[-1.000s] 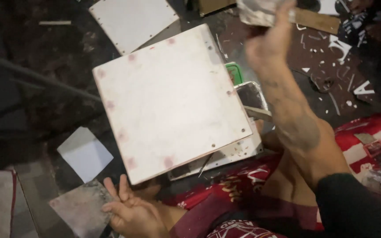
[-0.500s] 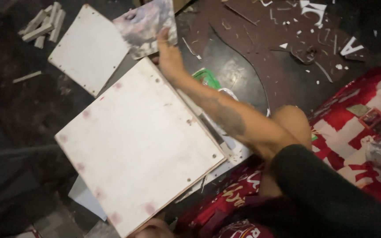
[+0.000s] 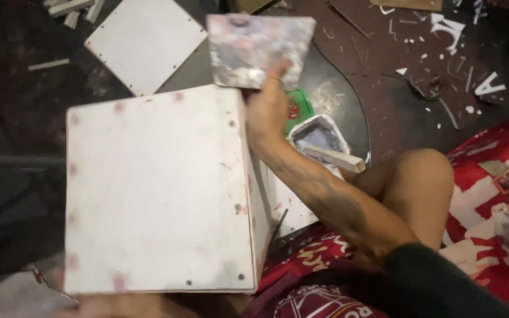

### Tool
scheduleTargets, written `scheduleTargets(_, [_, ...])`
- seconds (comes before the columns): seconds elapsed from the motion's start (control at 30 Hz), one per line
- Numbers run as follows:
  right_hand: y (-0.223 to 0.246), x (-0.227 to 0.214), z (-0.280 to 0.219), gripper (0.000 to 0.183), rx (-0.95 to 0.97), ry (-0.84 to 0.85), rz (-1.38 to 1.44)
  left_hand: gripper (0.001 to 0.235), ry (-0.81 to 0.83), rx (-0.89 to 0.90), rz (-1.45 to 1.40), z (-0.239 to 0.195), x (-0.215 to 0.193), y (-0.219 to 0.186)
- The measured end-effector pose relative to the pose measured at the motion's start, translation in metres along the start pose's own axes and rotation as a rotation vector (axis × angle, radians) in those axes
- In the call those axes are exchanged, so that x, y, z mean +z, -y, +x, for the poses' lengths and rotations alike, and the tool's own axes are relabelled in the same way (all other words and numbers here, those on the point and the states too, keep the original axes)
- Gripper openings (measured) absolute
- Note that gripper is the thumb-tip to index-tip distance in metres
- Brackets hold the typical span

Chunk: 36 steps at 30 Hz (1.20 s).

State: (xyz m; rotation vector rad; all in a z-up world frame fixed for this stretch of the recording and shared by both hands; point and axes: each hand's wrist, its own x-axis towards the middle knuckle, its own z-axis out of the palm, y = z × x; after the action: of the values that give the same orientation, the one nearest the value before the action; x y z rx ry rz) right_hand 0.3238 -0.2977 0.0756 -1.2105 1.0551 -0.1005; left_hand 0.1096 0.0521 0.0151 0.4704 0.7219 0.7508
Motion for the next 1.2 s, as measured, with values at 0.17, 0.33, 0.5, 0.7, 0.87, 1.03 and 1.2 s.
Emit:
scheduleTargets(0.17, [-0.044,-0.021,-0.029,0.064,-0.034,0.027,0.466,0.060,0.222,0.217,0.164,0.091,0.056,0.035])
scheduleTargets(0.33, [-0.070,-0.032,-0.041,0.072,-0.150,-0.036,0.977,0.077,0.051,0.489,0.493,0.179,0.053,0.038])
scheduleTargets(0.5, [-0.068,-0.050,-0.073,0.084,-0.138,0.021,0.886,0.049,0.549,1.489,1.148,0.238,0.052,0.063])
scheduleTargets(0.7, [-0.113,-0.063,-0.056,0.100,-0.266,-0.065,0.700,0.084,0.306,0.459,0.673,0.188,0.146,0.092])
scheduleTargets(0.87, [-0.129,-0.062,-0.046,0.047,-0.216,-0.258,0.787,0.054,0.332,0.207,0.420,0.176,0.163,0.114])
scheduleTargets(1.03, [-0.139,-0.064,-0.066,0.052,-0.294,-0.126,0.568,0.053,0.416,0.199,0.475,0.188,0.162,0.130])
scheduleTargets(1.2, [-0.145,-0.069,-0.066,0.055,-0.253,-0.280,0.759,0.079,0.500,0.200,0.767,0.199,0.153,0.137])
